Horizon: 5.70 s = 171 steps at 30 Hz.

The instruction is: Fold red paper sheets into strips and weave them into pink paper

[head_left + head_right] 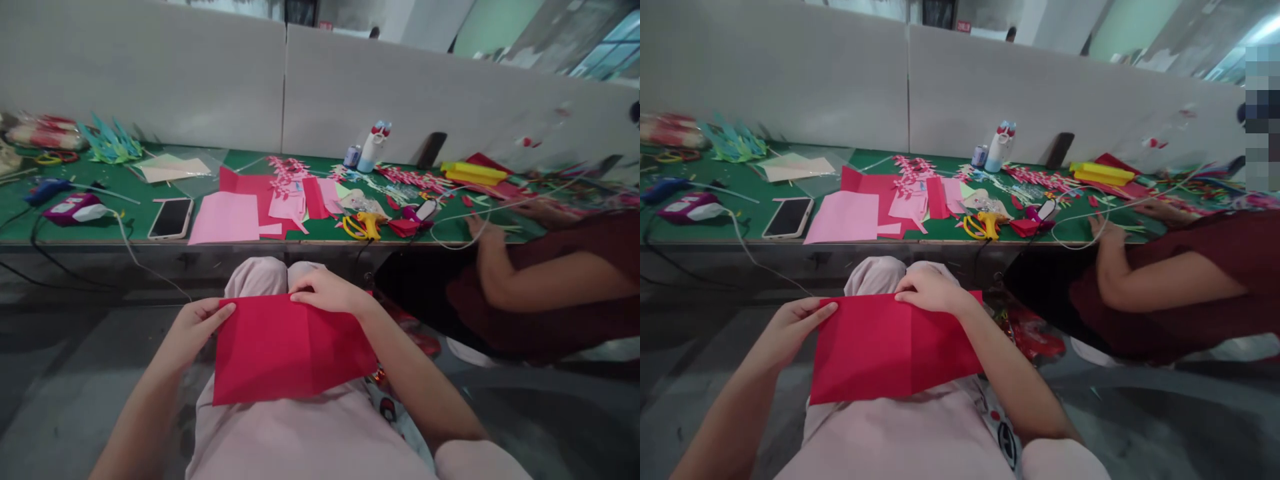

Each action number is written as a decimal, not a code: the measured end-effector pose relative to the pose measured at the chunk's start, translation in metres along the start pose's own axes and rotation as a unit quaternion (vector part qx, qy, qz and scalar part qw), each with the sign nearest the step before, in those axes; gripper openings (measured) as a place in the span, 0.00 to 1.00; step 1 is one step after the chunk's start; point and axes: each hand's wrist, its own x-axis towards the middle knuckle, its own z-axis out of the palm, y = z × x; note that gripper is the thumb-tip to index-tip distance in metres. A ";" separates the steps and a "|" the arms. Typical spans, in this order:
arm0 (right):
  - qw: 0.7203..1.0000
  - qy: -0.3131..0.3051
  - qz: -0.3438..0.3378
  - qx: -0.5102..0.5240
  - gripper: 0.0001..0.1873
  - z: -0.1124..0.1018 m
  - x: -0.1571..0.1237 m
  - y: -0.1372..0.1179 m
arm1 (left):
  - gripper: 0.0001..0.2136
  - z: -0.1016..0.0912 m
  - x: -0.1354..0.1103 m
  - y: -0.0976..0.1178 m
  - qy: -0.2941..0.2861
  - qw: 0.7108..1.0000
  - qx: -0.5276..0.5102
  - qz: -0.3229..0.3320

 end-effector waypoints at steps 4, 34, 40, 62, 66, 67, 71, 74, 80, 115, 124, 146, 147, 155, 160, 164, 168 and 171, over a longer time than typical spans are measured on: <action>0.998 -0.016 0.049 0.032 0.07 0.011 -0.006 0.011 | 0.15 0.004 0.000 -0.017 -0.001 0.999 -0.034 -0.039; 0.966 0.081 0.196 0.150 0.11 0.027 -0.057 0.102 | 0.18 -0.022 0.024 -0.081 0.023 0.986 -0.102 -0.131; 0.949 0.127 0.191 0.214 0.14 0.038 -0.068 0.122 | 0.22 -0.017 0.030 -0.086 0.053 0.982 -0.128 -0.130; 0.997 0.053 -0.017 0.056 0.16 0.011 -0.020 0.016 | 0.12 -0.001 0.003 -0.033 -0.028 0.939 0.192 0.284; 0.992 -0.065 -0.042 0.102 0.17 0.010 0.002 -0.006 | 0.19 -0.001 -0.005 -0.017 -0.107 0.894 0.227 0.372; 0.989 -0.088 -0.045 0.109 0.17 0.009 0.004 -0.007 | 0.20 -0.001 -0.007 -0.014 -0.111 0.890 0.229 0.377; 0.982 -0.131 -0.052 0.127 0.14 0.008 0.007 -0.011 | 0.20 0.001 -0.014 -0.006 -0.120 0.891 0.240 0.367; 0.984 -0.123 -0.037 0.123 0.11 0.011 0.006 -0.013 | 0.20 0.003 -0.016 -0.005 -0.117 0.896 0.238 0.356; 0.993 -0.078 -0.019 0.090 0.10 0.019 0.004 -0.018 | 0.21 0.012 -0.022 -0.008 -0.065 0.953 0.125 0.269; 0.971 0.047 0.061 0.225 0.07 0.043 0.011 -0.030 | 0.09 0.052 -0.026 0.009 0.177 0.971 0.140 0.081; 0.978 0.054 0.046 0.197 0.07 0.042 0.008 -0.034 | 0.07 0.052 -0.027 0.010 0.175 0.980 0.079 0.057; 0.992 0.088 -0.018 0.086 0.06 0.039 0.001 -0.040 | 0.08 0.046 -0.030 0.009 0.150 0.983 0.083 0.070; 0.992 0.087 -0.017 0.085 0.06 0.039 0.001 -0.040 | 0.07 0.047 -0.030 0.010 0.149 0.983 0.085 0.070; 0.993 0.072 -0.011 0.096 0.07 0.039 0.003 -0.039 | 0.07 0.045 -0.030 0.010 0.144 0.982 0.099 0.070; 0.990 0.061 0.009 0.124 0.07 0.039 0.005 -0.037 | 0.09 0.046 -0.028 0.008 0.150 0.982 0.101 0.055; 0.987 0.055 0.030 0.145 0.06 0.040 0.006 -0.032 | 0.11 0.047 -0.026 0.006 0.133 0.988 0.066 0.033; 0.986 0.050 0.041 0.153 0.06 0.041 0.007 -0.030 | 0.11 0.047 -0.025 0.008 0.149 0.986 0.072 0.018; 0.984 0.045 0.052 0.163 0.06 0.042 0.008 -0.029 | 0.10 0.046 -0.024 0.009 0.153 0.984 0.091 0.022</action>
